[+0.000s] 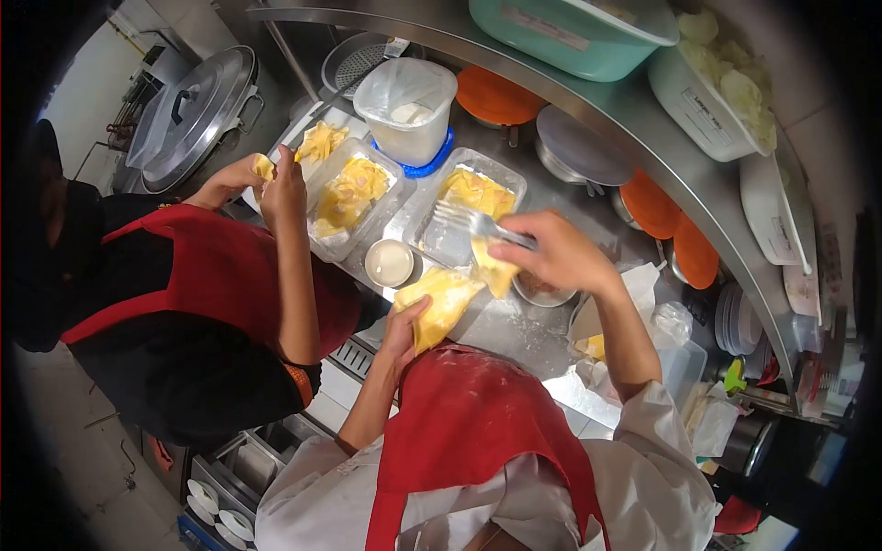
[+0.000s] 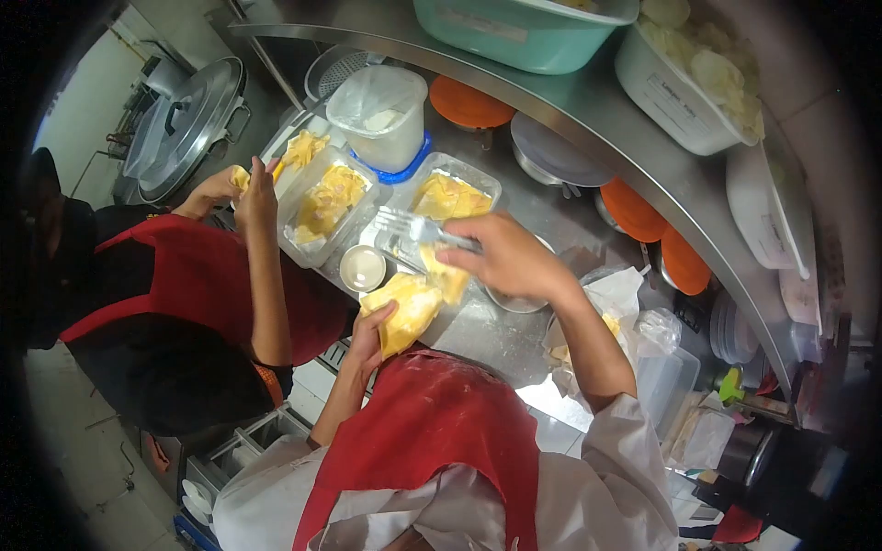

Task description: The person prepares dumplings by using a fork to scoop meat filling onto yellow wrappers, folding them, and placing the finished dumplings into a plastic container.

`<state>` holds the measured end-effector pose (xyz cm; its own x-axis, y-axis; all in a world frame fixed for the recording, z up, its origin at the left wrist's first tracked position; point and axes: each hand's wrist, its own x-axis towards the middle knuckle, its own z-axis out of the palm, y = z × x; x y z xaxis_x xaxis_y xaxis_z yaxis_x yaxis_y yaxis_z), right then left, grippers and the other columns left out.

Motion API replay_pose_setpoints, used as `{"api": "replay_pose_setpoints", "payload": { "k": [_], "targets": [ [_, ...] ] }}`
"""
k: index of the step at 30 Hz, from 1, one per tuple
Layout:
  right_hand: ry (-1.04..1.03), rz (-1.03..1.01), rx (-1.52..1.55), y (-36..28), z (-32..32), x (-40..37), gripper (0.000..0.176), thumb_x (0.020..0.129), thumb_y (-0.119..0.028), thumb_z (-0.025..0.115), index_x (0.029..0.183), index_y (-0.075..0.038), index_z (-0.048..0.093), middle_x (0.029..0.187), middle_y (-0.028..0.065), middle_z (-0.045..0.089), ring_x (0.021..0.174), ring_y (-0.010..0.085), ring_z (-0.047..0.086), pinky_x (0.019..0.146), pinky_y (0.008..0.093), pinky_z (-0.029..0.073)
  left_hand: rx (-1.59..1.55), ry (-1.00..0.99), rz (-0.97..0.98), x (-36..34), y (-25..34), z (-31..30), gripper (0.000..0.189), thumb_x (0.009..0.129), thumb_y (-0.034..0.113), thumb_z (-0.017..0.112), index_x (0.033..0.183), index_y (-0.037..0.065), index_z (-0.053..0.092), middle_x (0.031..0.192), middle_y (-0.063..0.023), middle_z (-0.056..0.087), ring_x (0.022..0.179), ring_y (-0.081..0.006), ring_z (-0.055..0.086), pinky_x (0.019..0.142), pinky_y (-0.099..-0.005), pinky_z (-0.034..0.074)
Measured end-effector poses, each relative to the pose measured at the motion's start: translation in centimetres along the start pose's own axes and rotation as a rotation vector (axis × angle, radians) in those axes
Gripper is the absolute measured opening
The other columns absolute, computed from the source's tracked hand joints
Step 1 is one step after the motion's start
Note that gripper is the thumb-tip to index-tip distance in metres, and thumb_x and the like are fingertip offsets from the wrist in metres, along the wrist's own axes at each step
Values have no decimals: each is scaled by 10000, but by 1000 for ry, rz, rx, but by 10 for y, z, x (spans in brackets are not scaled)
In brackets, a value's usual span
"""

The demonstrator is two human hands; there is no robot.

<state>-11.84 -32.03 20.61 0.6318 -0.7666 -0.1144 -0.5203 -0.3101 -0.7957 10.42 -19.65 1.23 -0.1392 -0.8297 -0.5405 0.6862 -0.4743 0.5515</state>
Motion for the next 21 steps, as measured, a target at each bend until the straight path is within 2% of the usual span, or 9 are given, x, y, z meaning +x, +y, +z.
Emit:
{"api": "replay_pose_setpoints", "payload": {
  "k": [2,5,8,11,12,15,18,21],
  "targets": [
    [7,-100,-13,33,10,30,239,854,-227,657,919,2,633,750,224,596,689,354,569,653,379,442,-87,10,-46,-7,0,-17,486,892,144,568,1318,-40,425,1234,-185,574,1065,-306,617,903,-435,517],
    [-56,-38,8,76,19,68,279,850,-248,653,971,4,643,851,230,637,780,348,603,720,378,461,-268,-56,-83,-14,4,-28,503,886,168,565,1319,-47,425,1247,-205,561,1079,-330,606,918,-453,503],
    [-25,28,-148,131,22,95,327,848,-277,646,1029,-5,653,940,225,657,856,349,622,776,379,472,-334,-103,-60,-18,6,-25,552,867,181,558,1336,-61,396,1289,-222,528,1129,-354,569,962,-466,468],
    [285,215,-440,161,34,89,336,849,-290,634,1062,-33,673,984,216,665,904,359,626,807,392,474,-389,-191,-59,-15,5,-21,610,844,187,549,1366,-64,357,1330,-232,493,1189,-367,524,1009,-470,428],
    [348,159,-498,149,34,77,358,852,-318,638,1078,-43,680,965,184,679,885,289,645,810,358,472,-396,-213,-62,-13,5,-18,626,839,193,543,1373,-66,345,1340,-236,483,1202,-370,512,1019,-471,418],
    [125,159,95,108,30,29,367,849,-323,661,1077,-36,682,937,139,688,850,195,630,806,326,464,-409,-263,-78,-5,3,-6,641,838,208,524,1382,-71,330,1356,-246,466,1216,-378,499,1031,-475,407],
    [143,246,343,64,44,-23,315,840,-263,696,1018,-3,677,891,101,679,810,132,588,776,304,459,-405,-298,-122,1,2,14,634,850,217,502,1385,-73,325,1363,-257,454,1217,-387,495,1036,-480,400],
    [430,136,204,60,60,-50,228,828,-177,710,951,12,669,852,76,668,800,129,587,764,303,462,-439,-266,-188,3,2,38,631,859,217,494,1392,-71,318,1368,-262,447,1215,-392,495,1039,-488,396]
  ]
}}
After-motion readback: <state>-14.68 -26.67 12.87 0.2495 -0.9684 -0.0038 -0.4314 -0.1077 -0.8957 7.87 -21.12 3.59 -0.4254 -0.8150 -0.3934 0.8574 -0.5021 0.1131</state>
